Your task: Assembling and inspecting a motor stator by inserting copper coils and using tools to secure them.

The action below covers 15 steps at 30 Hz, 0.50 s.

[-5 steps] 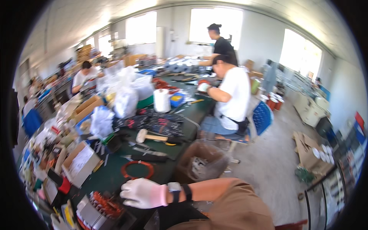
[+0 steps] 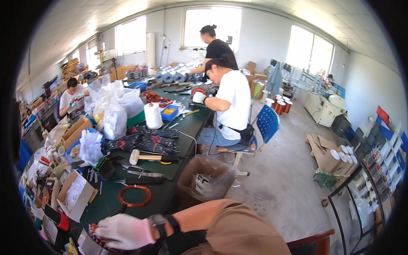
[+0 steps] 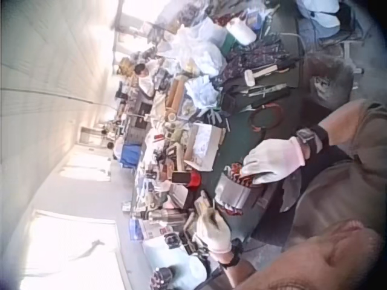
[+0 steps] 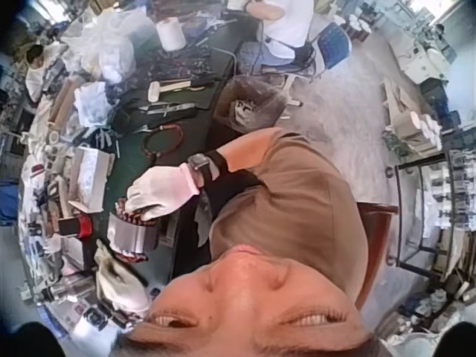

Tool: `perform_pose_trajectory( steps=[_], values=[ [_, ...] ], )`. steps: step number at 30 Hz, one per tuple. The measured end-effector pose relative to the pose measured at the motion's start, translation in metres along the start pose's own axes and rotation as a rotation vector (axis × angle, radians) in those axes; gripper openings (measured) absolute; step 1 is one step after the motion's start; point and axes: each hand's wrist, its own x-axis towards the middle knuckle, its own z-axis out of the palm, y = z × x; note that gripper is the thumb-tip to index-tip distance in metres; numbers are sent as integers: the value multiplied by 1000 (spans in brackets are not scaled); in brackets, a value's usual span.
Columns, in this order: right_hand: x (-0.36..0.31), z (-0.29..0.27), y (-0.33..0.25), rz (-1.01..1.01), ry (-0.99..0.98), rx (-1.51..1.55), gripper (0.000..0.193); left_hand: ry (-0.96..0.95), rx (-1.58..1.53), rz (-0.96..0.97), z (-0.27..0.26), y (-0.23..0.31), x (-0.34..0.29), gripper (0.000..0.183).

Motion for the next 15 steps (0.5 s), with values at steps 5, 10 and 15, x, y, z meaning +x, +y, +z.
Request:
perform_pose_trajectory(
  steps=[5,10,15],
  values=[
    [37,31,-45,-165,151,-39,20,-26,-16,314,14,1,-13,22],
    [27,27,-49,-130,117,-77,19,-9,-137,246,19,11,-14,18],
    [28,46,-46,-150,72,5,22,35,-321,55,22,1,-39,9]
  ],
)
